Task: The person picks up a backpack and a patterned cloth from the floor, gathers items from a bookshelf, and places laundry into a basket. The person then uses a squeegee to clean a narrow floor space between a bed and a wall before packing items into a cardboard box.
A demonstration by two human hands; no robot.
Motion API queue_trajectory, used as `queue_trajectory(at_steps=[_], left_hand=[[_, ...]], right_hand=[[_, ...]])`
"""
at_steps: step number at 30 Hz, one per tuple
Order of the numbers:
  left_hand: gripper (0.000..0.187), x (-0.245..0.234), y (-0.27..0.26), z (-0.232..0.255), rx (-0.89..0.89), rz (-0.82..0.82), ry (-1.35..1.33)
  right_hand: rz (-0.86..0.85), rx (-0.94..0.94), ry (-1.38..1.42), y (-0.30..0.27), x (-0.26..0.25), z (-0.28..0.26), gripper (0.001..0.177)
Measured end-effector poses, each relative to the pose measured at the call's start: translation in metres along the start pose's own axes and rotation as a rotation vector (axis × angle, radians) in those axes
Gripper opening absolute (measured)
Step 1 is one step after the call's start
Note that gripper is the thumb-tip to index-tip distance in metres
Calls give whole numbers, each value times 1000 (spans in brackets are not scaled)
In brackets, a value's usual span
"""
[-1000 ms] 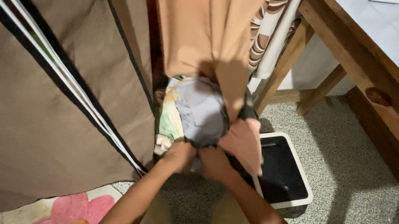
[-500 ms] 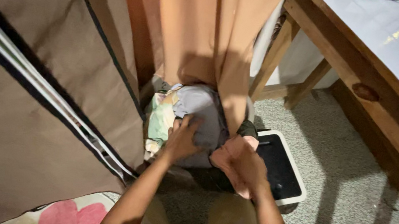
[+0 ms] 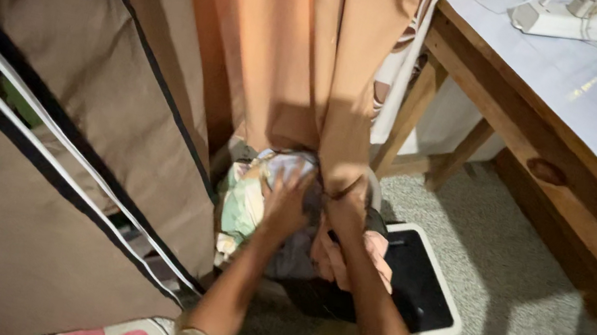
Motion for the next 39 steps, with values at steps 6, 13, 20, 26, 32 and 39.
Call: queue_trajectory(at_steps=[6,13,20,26,32,39], left_hand=[[64,52,-33,-14,-268,-574,-139],[48,100,-113,-18,-237,-824,-169],[41,90,-107,-5,-120,-767,-179],[45,80,-100,-6,-167,-753,-264],[54,83,-106,-23,-309,-652,-326],[45,70,-70,-43,-522,-247,-365]], right_hand=[[-292,120,-182,-7,99,76,45],[-22,60,133,77,52,22,45],[12,-40,68,85,38,7,55],[-180,-251,-114,10,20,-1,64],[-320,-511,-333,-42,-59,-73,74],[-780,-214,-537,-82,-58,-3,69]])
Point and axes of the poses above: each hand's wrist, its own y-axis towards the middle knuckle, its own x-axis out of the palm, z = x × y, the point moved 9 cm from there along y, towards the middle knuckle, and after that the axes turned 14 degrees about z, right-handed, at the moved point
